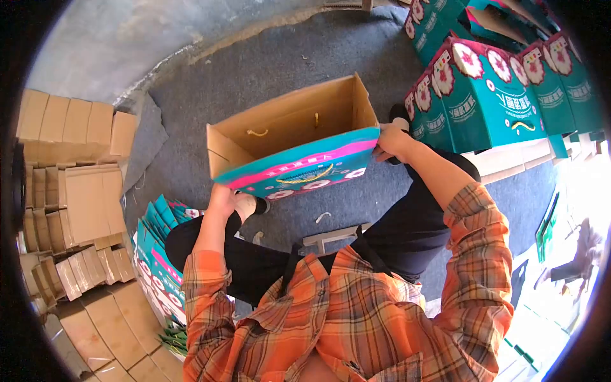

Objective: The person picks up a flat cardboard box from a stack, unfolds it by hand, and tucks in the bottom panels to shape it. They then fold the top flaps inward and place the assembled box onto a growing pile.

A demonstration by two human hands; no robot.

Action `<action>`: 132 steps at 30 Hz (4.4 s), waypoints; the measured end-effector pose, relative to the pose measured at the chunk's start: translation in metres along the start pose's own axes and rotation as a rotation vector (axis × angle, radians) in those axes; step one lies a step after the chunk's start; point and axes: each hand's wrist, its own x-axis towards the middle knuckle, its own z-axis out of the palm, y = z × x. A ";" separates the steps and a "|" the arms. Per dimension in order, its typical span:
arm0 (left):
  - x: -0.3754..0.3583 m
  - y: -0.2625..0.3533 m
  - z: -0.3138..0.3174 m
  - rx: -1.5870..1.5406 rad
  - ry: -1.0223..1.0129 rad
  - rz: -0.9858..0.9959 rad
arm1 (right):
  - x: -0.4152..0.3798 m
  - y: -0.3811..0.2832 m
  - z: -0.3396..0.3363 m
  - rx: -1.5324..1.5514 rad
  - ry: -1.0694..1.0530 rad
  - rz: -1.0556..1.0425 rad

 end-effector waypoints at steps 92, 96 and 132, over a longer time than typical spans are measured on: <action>0.001 0.014 0.038 1.284 -0.092 0.544 | 0.009 -0.021 0.028 -0.697 0.111 -0.518; -0.010 0.011 0.055 1.389 0.101 0.897 | -0.002 -0.011 0.042 -1.270 0.379 -0.769; -0.030 -0.028 0.072 1.693 -0.177 0.845 | -0.005 0.003 0.064 -1.560 0.178 -0.712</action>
